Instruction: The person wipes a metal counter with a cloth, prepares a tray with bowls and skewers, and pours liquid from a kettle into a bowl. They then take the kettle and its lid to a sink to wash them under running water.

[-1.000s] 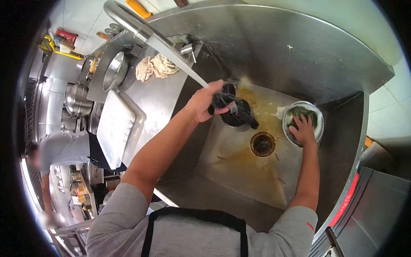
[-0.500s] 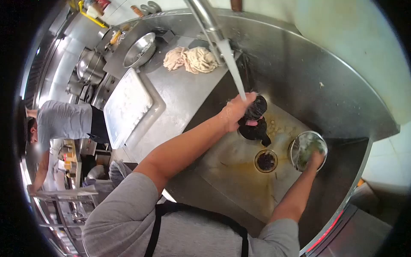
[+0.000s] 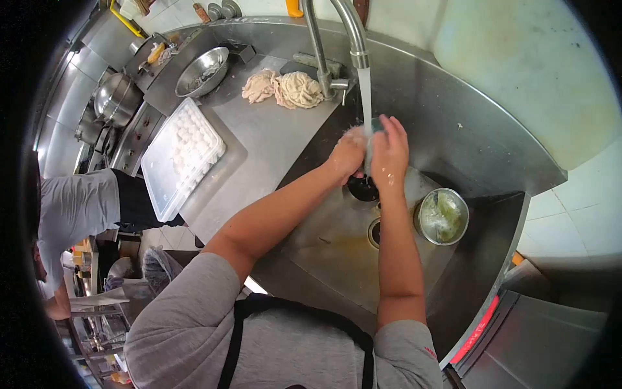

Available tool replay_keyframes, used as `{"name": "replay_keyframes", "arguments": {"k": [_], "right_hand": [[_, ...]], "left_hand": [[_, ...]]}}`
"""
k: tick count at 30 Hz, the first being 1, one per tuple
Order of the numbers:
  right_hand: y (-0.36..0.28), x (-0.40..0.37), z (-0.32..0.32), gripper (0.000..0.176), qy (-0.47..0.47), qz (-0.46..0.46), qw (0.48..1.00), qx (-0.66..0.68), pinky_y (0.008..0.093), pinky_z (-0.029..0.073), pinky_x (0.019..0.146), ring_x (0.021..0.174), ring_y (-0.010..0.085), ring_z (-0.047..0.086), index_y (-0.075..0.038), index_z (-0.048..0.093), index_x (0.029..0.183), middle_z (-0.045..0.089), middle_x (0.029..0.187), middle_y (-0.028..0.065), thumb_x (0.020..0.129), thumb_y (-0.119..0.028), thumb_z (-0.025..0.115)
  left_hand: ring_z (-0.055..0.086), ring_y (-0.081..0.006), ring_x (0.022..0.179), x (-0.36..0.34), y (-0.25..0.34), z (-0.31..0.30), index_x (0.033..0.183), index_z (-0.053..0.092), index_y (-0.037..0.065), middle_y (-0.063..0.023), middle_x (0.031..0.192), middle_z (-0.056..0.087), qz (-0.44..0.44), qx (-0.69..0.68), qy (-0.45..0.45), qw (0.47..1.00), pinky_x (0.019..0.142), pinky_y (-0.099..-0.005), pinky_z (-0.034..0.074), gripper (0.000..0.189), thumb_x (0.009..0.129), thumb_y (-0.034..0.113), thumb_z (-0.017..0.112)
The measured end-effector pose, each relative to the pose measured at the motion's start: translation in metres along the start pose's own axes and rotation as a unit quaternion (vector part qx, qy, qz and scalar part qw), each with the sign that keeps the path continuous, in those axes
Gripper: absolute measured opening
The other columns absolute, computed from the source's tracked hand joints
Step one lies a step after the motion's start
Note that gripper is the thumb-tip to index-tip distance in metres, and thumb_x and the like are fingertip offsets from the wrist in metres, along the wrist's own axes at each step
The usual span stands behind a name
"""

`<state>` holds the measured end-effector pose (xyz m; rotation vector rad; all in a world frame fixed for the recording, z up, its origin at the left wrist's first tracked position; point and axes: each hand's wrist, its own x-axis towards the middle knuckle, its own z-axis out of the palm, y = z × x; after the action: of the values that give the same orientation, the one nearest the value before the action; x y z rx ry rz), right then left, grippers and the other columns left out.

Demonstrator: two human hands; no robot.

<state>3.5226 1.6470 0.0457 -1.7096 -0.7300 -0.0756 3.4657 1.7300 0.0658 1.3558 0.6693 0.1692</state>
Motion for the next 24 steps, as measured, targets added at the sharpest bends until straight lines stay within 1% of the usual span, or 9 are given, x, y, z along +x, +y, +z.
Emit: {"name": "replay_keyframes", "arguments": {"k": [3,5,7,11,13,15,18,23,24], "right_hand": [[-0.004,0.006,0.014,0.044,0.093,0.221,0.906,0.350,0.0420,0.029,0.093,0.110,0.0355,0.039,-0.005,0.046,0.119,0.039,0.123,0.0204,0.079,-0.024,0.050],[-0.021,-0.011,0.022,0.044,0.113,0.014,0.993,0.011,0.0375,0.033,0.090,0.106,0.0333,0.043,-0.005,0.047,0.118,0.043,0.120,0.0194,0.079,-0.025,0.050],[-0.042,-0.022,0.022,0.044,0.091,-0.140,0.932,-0.323,0.0327,0.039,0.081,0.094,0.0312,0.052,-0.004,0.049,0.114,0.054,0.104,0.0183,0.079,-0.030,0.052],[-0.010,0.012,0.010,0.038,0.059,0.134,0.989,-0.022,0.0363,0.044,0.074,0.080,0.0274,0.057,-0.004,0.056,0.100,0.061,0.085,0.0124,0.081,-0.036,0.051],[0.002,0.018,-0.005,0.035,0.018,0.313,0.885,0.345,0.0354,0.044,0.073,0.078,0.0254,0.057,-0.007,0.058,0.097,0.061,0.084,0.0095,0.082,-0.038,0.050],[0.016,0.013,-0.010,0.034,-0.022,0.381,0.702,0.601,0.0342,0.044,0.072,0.082,0.0235,0.055,-0.013,0.057,0.098,0.060,0.091,0.0062,0.082,-0.042,0.050],[-0.027,-0.010,-0.007,0.039,-0.065,0.378,0.680,0.625,0.0334,0.043,0.074,0.092,0.0228,0.051,-0.014,0.052,0.105,0.055,0.104,0.0057,0.082,-0.045,0.047],[-0.025,0.006,-0.008,0.035,0.131,0.191,0.888,0.398,0.0320,0.036,0.087,0.098,0.0243,0.048,-0.008,0.047,0.116,0.051,0.110,0.0100,0.082,-0.013,0.051],[-0.021,0.010,-0.009,0.032,0.123,0.133,0.940,0.288,0.0320,0.036,0.086,0.098,0.0243,0.049,-0.007,0.049,0.112,0.052,0.109,0.0105,0.081,-0.013,0.052]], "left_hand": [[0.055,-0.0264,0.080,0.004,0.004,-0.015,0.101,0.051,0.005,-0.0142,0.088,0.056,0.111,0.153,0.017,0.982,0.066,-0.0358,0.045,0.031,0.086,0.029,0.040],[0.054,-0.0338,0.081,0.016,-0.007,-0.022,0.097,0.052,0.003,-0.0184,0.085,0.055,0.234,0.197,0.004,0.952,0.066,-0.0401,0.044,0.034,0.086,0.032,0.037],[0.052,-0.0376,0.082,0.025,-0.024,-0.028,0.093,0.052,0.002,-0.0213,0.084,0.054,0.321,0.190,0.001,0.928,0.069,-0.0407,0.043,0.035,0.087,0.032,0.035],[0.051,-0.0388,0.087,0.022,-0.035,-0.026,0.092,0.051,-0.001,-0.0237,0.084,0.053,0.318,0.247,0.024,0.915,0.077,-0.0404,0.040,0.035,0.087,0.030,0.035],[0.053,-0.0333,0.093,-0.016,0.010,-0.017,0.098,0.051,-0.004,-0.0216,0.092,0.057,0.202,0.254,0.003,0.946,0.079,-0.0350,0.040,0.033,0.087,0.025,0.039],[0.052,-0.0356,0.090,-0.002,0.004,-0.012,0.094,0.050,-0.005,-0.0220,0.090,0.056,0.259,0.189,0.041,0.946,0.078,-0.0362,0.039,0.035,0.087,0.027,0.037],[0.050,-0.0358,0.084,0.022,0.004,-0.018,0.087,0.051,-0.004,-0.0228,0.086,0.055,0.280,0.152,0.103,0.942,0.077,-0.0378,0.038,0.042,0.089,0.033,0.030],[0.052,-0.0350,0.086,0.017,0.015,-0.024,0.099,0.051,0.001,-0.0185,0.092,0.054,0.225,0.354,0.054,0.906,0.079,-0.0408,0.040,0.052,0.089,0.044,0.023],[0.052,-0.0342,0.088,0.010,0.028,-0.022,0.104,0.049,0.003,-0.0168,0.098,0.052,0.096,0.184,-0.015,0.978,0.079,-0.0434,0.040,0.050,0.089,0.044,0.025]]}}
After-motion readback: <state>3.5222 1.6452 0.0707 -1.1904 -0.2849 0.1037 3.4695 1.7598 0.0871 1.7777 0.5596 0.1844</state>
